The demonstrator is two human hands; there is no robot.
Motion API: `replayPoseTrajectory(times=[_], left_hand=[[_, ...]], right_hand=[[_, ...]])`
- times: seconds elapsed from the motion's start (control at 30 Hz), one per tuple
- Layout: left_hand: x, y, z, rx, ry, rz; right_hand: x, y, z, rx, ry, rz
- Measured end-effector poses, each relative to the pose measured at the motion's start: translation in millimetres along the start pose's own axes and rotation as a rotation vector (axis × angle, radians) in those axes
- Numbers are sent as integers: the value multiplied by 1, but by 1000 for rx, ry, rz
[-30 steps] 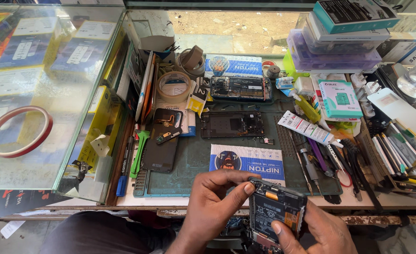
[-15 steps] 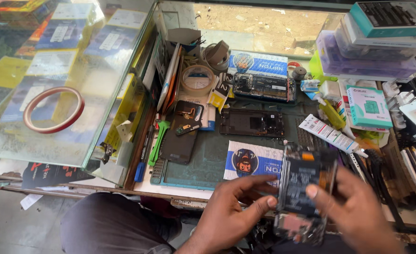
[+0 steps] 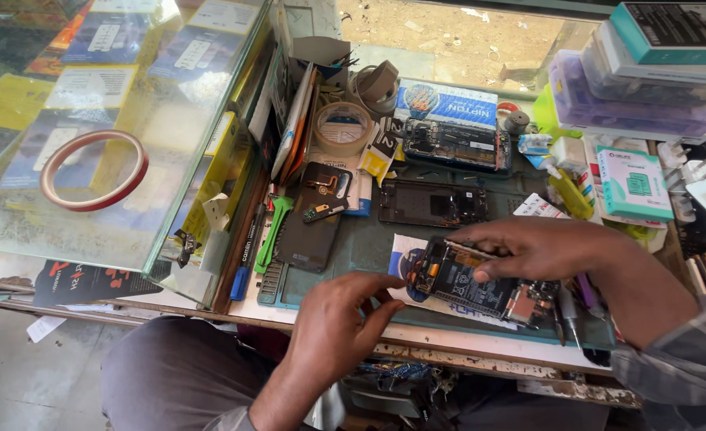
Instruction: The person applies adhesive to the edges of a smartphone screen and then installs a battery into the phone's chassis. They handle the screen, adhesive tube, and battery, using their hands to position and press the components into place.
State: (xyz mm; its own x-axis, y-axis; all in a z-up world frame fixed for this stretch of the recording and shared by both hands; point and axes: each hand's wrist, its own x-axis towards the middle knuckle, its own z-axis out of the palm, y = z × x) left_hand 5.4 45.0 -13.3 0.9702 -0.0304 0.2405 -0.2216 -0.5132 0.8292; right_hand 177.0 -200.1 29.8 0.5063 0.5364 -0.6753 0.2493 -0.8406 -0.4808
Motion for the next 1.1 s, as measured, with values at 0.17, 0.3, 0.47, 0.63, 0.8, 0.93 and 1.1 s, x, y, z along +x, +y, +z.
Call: replayPoseTrajectory(times=[0.17, 0.3, 0.47, 0.63, 0.8, 0.93, 1.1], left_hand=[[5, -13, 1, 193, 10, 56], [9, -22, 9, 227, -13, 81], [10, -28, 8, 200, -8, 96], [12, -30, 7, 189, -63, 86], [7, -31, 10, 205, -58, 129], [2, -36, 14, 203, -68, 180], [-1, -43, 20, 172, -82, 164]], right_hand=[[11, -11, 8, -98, 75, 30], [3, -12, 23, -303, 304, -66], [-8, -9, 63, -377, 846, -417], [-4, -26, 103, -58, 816, -286], [4, -36, 107, -62, 856, -351], [4, -38, 110, -79, 898, -384], [5, -40, 114, -61, 906, -317]])
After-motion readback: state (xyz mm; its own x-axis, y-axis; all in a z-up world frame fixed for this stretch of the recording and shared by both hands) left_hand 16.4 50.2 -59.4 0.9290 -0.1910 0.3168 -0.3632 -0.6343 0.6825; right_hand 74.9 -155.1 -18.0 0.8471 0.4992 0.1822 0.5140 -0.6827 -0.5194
